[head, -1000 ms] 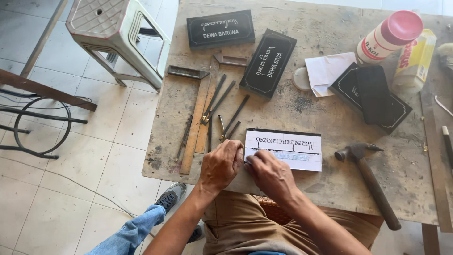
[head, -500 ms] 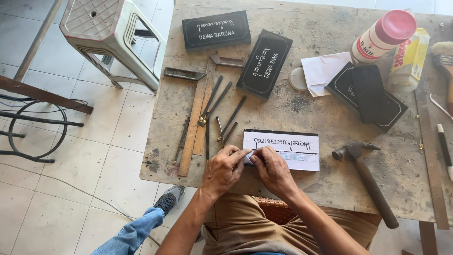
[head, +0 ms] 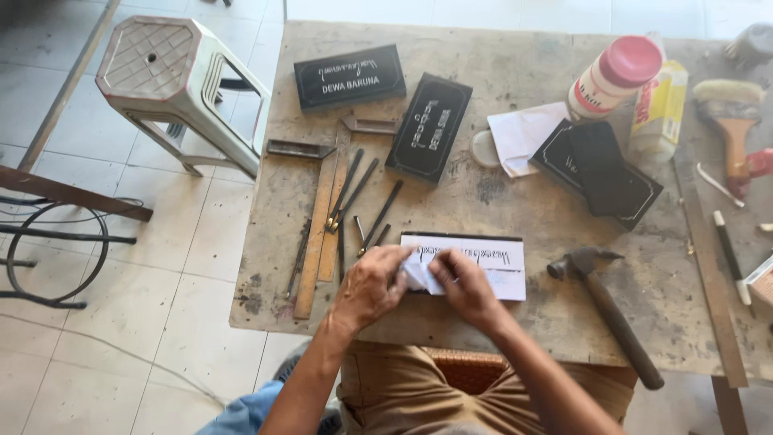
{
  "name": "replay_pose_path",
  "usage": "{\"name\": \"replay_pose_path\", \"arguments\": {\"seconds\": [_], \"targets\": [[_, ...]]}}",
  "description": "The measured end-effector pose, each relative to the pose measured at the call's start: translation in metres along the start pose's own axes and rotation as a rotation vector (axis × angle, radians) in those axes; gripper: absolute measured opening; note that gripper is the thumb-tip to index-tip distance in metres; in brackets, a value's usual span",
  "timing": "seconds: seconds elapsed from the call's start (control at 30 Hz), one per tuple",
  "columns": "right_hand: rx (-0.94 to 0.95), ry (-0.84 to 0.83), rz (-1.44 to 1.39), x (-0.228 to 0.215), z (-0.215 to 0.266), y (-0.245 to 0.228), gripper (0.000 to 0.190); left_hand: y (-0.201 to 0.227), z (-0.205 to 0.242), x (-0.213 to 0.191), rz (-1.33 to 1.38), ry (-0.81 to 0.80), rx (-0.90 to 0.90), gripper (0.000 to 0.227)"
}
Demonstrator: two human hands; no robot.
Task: The person uses a hammer and a small chisel-like tool to engrave or punch text into dark rectangular plaques, using a paper template as a guide.
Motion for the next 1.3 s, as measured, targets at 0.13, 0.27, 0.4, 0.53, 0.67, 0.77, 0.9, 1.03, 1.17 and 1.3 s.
{"name": "replay_pose_path", "arguments": {"seconds": [0.13, 0.27, 0.4, 0.53, 0.67, 0.77, 0.9, 1.03, 1.17, 1.3], "targets": [[-0.131, -0.038, 0.443, 0.003, 0.019, -0.045, 0.033, -0.014, 0.000, 0.020, -0.255, -0.041, 0.214, 0.009], [-0.155, -0.025, 0.723, 0.009, 0.025, -0.023, 0.040, -0.014, 0.005, 0.025, -0.306, 0.043, 0.289, 0.005], [-0.208, -0.036, 0.693, 0.007, 0.024, -0.026, 0.020, 0.001, 0.005, 0.015, -0.151, -0.020, 0.329, 0.016], [-0.298, -0.024, 0.697, 0.013, 0.029, -0.022, 0.020, -0.013, 0.002, 0.009, 0.057, 0.062, 0.068, 0.011], [-0.241, 0.043, 0.662, 0.016, 0.031, -0.026, 0.016, -0.001, 0.007, 0.014, -0.052, 0.122, 0.120, 0.017], [-0.322, 0.158, 0.723, 0.021, 0.038, -0.024, 0.013, -0.005, 0.014, 0.023, -0.170, 0.005, 0.092, 0.050], [-0.450, 0.269, 0.821, 0.028, 0.042, -0.022, 0.016, 0.011, 0.015, 0.021, -0.224, 0.001, 0.096, 0.050], [-0.579, 0.448, 0.784, 0.025, 0.049, -0.034, 0.016, 0.013, 0.015, 0.022, -0.167, 0.083, 0.126, 0.030], [-0.425, 0.361, 0.632, 0.018, 0.051, -0.028, 0.012, 0.023, 0.009, 0.019, -0.231, 0.005, 0.133, 0.046], [-0.411, 0.364, 0.403, -0.035, 0.051, -0.027, 0.009, 0.006, 0.002, 0.024, -0.444, -0.150, 0.142, 0.027]]}}
Point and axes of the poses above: each hand's wrist, its own z-axis away from the middle knuckle, its own x-axis out of the palm, y = z × x, the point moved 3 cm from there along -z, towards the middle knuckle, and after that the axes turned 8 degrees about z, right-handed, at the moved point
